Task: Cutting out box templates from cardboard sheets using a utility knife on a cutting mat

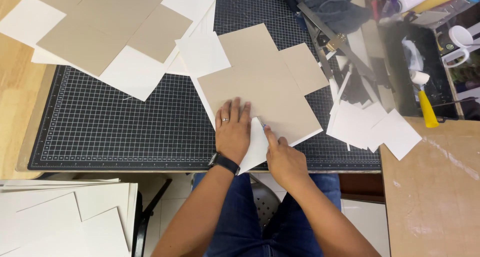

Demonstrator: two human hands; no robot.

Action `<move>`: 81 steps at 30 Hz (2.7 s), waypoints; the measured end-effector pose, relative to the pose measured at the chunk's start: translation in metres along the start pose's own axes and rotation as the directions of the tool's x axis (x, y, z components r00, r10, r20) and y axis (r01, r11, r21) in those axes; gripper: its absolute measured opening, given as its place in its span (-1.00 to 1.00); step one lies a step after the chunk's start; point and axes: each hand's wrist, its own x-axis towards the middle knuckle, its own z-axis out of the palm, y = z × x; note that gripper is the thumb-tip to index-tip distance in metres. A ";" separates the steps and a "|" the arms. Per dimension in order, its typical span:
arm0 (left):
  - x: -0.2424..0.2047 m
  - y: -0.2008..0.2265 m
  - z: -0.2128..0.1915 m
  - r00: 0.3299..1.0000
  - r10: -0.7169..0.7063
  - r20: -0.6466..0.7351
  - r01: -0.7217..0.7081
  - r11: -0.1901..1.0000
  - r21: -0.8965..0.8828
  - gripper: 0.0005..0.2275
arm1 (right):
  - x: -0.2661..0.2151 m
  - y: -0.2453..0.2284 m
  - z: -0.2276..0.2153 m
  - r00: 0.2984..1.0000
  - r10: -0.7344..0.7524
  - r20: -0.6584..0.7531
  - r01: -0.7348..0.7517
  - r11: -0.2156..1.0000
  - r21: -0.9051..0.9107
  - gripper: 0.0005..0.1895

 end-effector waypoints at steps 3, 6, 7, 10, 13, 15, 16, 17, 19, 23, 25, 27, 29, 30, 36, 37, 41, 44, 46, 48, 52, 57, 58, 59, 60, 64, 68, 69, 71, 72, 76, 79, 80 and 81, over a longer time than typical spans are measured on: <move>-0.001 0.001 0.000 1.000 -0.007 -0.022 0.007 1.000 -0.005 -0.62 | -0.001 0.002 -0.001 1.000 0.008 0.016 -0.008 1.000 -0.003 -0.42; -0.002 0.001 0.000 1.000 -0.023 0.011 0.023 1.000 -0.008 -0.63 | -0.005 0.005 0.004 1.000 -0.005 -0.006 0.006 1.000 0.022 -0.44; -0.001 0.002 -0.003 1.000 -0.024 0.012 0.024 1.000 -0.008 -0.63 | -0.009 0.005 0.004 1.000 -0.006 -0.005 0.006 1.000 0.022 -0.44; -0.001 0.004 -0.007 0.999 -0.030 0.013 0.031 0.999 -0.015 -0.63 | -0.020 0.009 0.007 1.000 -0.005 0.012 0.005 1.000 0.001 -0.46; 0.000 0.005 -0.006 0.999 -0.037 0.027 0.038 0.999 -0.007 -0.63 | -0.029 0.016 0.013 1.000 -0.017 0.006 0.017 1.000 0.018 -0.46; 0.000 0.005 -0.007 0.999 -0.041 0.031 0.040 0.999 0.004 -0.63 | -0.033 0.020 0.017 0.999 -0.034 -0.008 0.034 0.999 0.025 -0.47; 0.000 0.005 -0.007 0.999 -0.040 0.030 0.040 0.999 0.005 -0.63 | -0.034 0.022 0.019 0.999 -0.034 -0.009 0.034 0.999 0.025 -0.47; 0.000 0.005 -0.007 0.997 -0.044 0.060 0.044 0.999 0.006 -0.63 | -0.035 0.023 0.021 1.000 -0.030 -0.004 0.030 0.999 0.014 -0.46; 0.000 0.004 -0.009 0.995 -0.049 0.090 0.049 0.999 0.009 -0.62 | -0.038 0.026 0.025 1.000 -0.027 0.002 0.027 1.000 0.004 -0.45; 0.001 0.005 -0.008 0.993 -0.056 0.101 0.054 0.998 0.017 -0.62 | -0.044 0.032 0.029 1.000 -0.015 0.019 0.015 1.000 -0.007 -0.42; 0.000 0.005 -0.007 0.993 -0.054 0.107 0.051 0.998 0.027 -0.62 | -0.048 0.035 0.032 0.999 -0.010 0.032 0.010 1.000 -0.003 -0.42; 0.001 0.005 -0.008 0.994 -0.056 0.099 0.053 0.998 0.032 -0.63 | -0.052 0.038 0.034 0.999 0.014 0.051 -0.015 1.000 0.013 -0.40; -0.001 -0.001 0.006 0.999 -0.008 -0.033 0.009 1.000 0.025 -0.62 | -0.051 0.051 0.057 0.999 0.035 0.010 -0.035 0.999 0.026 -0.36; -0.001 -0.004 0.013 0.985 0.045 -0.164 -0.042 0.999 0.024 -0.61 | -0.050 0.058 0.068 0.998 0.061 -0.033 -0.060 0.997 0.043 -0.32; -0.001 -0.004 0.011 0.989 0.039 -0.143 -0.036 0.999 0.020 -0.60 | -0.064 0.066 0.075 0.999 0.052 -0.012 -0.052 0.998 0.033 -0.34; -0.001 -0.004 0.011 0.989 0.042 -0.143 -0.040 0.999 0.020 -0.60 | -0.066 0.068 0.077 0.998 0.054 -0.014 -0.054 0.998 0.035 -0.34; -0.002 -0.003 0.011 0.985 0.047 -0.167 -0.044 0.999 0.022 -0.60 | -0.078 0.069 0.073 0.995 0.090 0.045 -0.091 0.996 0.021 -0.33; -0.002 -0.004 0.011 0.982 0.054 -0.181 -0.049 0.998 0.034 -0.60 | -0.088 0.075 0.080 0.993 0.102 0.057 -0.103 0.994 0.025 -0.33; -0.001 -0.004 0.011 0.983 0.054 -0.174 -0.048 0.998 0.042 -0.60 | -0.091 0.080 0.084 0.996 0.085 0.020 -0.085 0.996 0.022 -0.32; -0.001 -0.004 0.010 0.982 0.057 -0.180 -0.052 0.998 0.034 -0.59 | -0.091 0.081 0.085 0.997 0.081 0.001 -0.081 0.996 0.040 -0.31; 0.007 -0.007 0.002 0.975 0.078 -0.208 -0.078 0.997 0.007 -0.61 | -0.096 0.073 0.022 0.984 0.105 0.142 -0.136 0.964 0.229 -0.36; 0.057 -0.032 -0.001 0.987 0.099 -0.130 -0.110 0.990 -0.086 -0.57 | -0.075 0.103 0.038 0.982 0.182 -0.051 -0.045 0.488 0.871 -0.36; 0.070 -0.043 0.010 0.985 0.114 -0.131 -0.126 0.988 -0.089 -0.57 | -0.063 0.100 0.043 0.979 0.194 -0.059 -0.044 0.483 0.874 -0.36; 0.083 -0.054 0.021 0.995 0.055 -0.077 -0.057 0.998 -0.025 -0.49 | -0.052 0.097 0.047 0.935 0.296 -0.194 0.089 0.331 0.939 -0.39; 0.096 -0.065 0.031 1.000 -0.012 -0.029 0.013 0.999 0.046 -0.40 | -0.040 0.095 0.052 0.863 0.408 -0.299 0.243 0.185 0.952 -0.41; 0.096 -0.064 0.020 0.999 -0.019 -0.034 0.021 0.997 0.071 -0.39 | 0.002 0.101 0.067 0.731 0.549 -0.405 0.427 0.095 0.899 -0.46; 0.058 -0.047 -0.014 0.998 -0.069 0.013 0.068 0.996 0.061 -0.46 | 0.018 0.120 0.074 0.702 0.554 -0.447 0.447 0.146 0.882 -0.43; 0.046 -0.043 -0.024 0.995 -0.091 0.034 0.090 0.996 0.024 -0.49 | 0.020 0.124 0.071 0.693 0.557 -0.458 0.456 0.155 0.877 -0.42; 0.016 -0.030 -0.049 0.992 -0.100 0.083 0.100 0.995 -0.003 -0.49 | 0.022 0.135 0.064 0.689 0.547 -0.476 0.461 0.177 0.870 -0.43; 0.000 -0.024 -0.062 0.984 -0.115 0.138 0.120 0.992 -0.031 -0.48 | 0.021 0.140 0.062 0.691 0.533 -0.488 0.457 0.201 0.867 -0.43; -0.057 -0.009 -0.088 0.961 -0.159 0.227 0.176 0.983 -0.055 -0.48 | 0.032 0.142 0.039 0.724 0.490 -0.485 0.438 0.217 0.873 -0.45; -0.077 -0.012 -0.086 0.944 -0.213 0.250 0.236 0.970 -0.064 -0.49 | 0.053 0.146 0.022 0.792 0.408 -0.454 0.405 0.206 0.891 -0.45; -0.078 -0.016 -0.083 0.949 -0.207 0.236 0.217 0.976 -0.015 -0.50 | 0.059 0.146 0.013 0.810 0.390 -0.437 0.356 0.265 0.896 -0.46; -0.078 -0.020 -0.080 0.954 -0.201 0.222 0.198 0.980 0.034 -0.51 | 0.064 0.146 0.004 0.828 0.373 -0.419 0.307 0.324 0.895 -0.46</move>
